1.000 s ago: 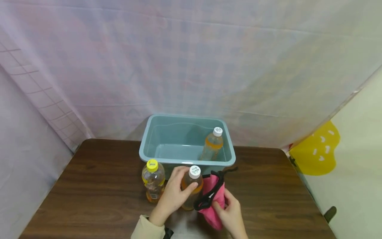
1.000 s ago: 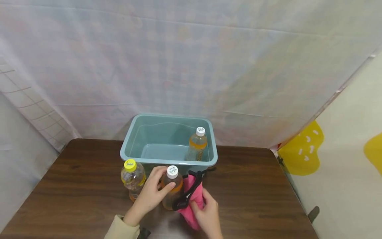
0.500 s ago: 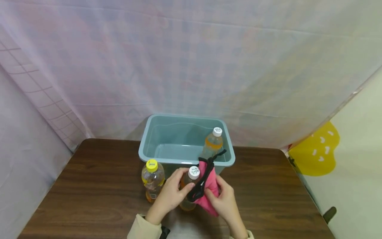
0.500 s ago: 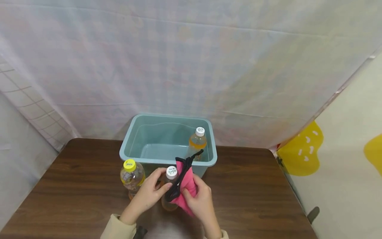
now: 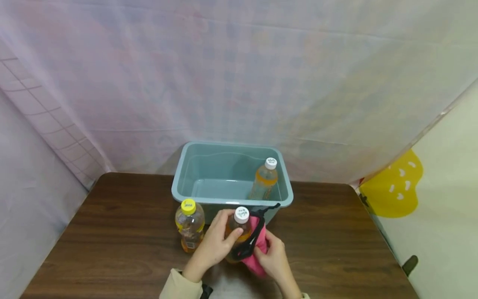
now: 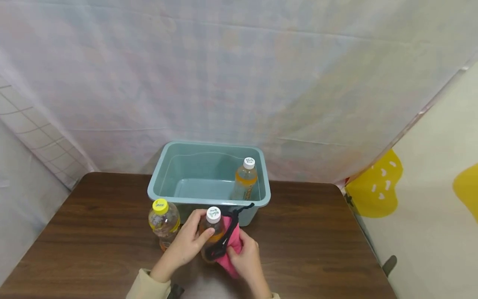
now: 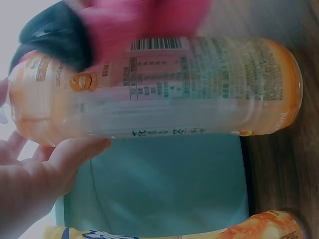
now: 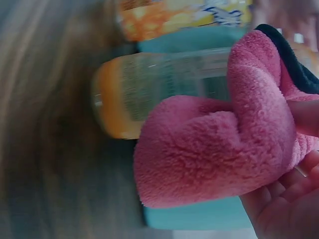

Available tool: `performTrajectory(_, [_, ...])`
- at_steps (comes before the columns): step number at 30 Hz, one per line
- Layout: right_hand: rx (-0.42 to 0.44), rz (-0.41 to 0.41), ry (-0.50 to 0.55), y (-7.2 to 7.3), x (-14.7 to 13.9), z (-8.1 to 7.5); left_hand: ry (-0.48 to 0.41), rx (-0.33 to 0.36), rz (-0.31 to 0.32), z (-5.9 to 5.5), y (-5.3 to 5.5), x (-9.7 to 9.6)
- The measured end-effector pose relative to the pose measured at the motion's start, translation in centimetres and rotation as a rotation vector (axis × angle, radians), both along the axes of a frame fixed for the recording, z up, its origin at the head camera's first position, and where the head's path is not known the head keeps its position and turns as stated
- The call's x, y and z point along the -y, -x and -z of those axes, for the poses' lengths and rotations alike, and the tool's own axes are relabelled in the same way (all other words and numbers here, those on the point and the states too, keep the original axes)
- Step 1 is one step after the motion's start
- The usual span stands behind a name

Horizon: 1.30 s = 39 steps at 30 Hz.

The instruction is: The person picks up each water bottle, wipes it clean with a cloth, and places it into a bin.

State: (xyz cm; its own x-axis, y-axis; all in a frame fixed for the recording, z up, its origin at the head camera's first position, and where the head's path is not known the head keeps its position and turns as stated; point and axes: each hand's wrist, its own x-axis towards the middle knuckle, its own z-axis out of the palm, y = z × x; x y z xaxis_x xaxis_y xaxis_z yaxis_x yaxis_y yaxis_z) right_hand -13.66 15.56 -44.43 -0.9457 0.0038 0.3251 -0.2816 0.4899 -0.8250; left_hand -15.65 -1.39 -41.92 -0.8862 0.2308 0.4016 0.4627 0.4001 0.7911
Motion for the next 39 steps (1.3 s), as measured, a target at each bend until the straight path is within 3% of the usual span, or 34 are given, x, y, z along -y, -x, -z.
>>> performTrajectory(2, [0.010,-0.008,-0.014,0.3,-0.2,1.1,0.001,0.003,0.011,-0.1,0.1,0.0])
performTrajectory(11, [0.090,-0.033,-0.098,0.9,-0.6,3.3,0.000,0.015,0.038,-0.1,0.1,0.1])
performTrajectory(18, [0.153,0.004,-0.175,1.0,-0.6,4.9,-0.001,0.018,0.042,0.0,0.1,0.1])
performTrajectory(32, [0.175,0.003,-0.174,0.9,-0.5,5.4,-0.003,0.047,0.051,0.0,0.1,0.3])
performTrajectory(39, [0.130,-0.012,-0.127,0.4,-0.4,3.5,-0.002,0.042,0.049,-0.1,0.1,0.3])
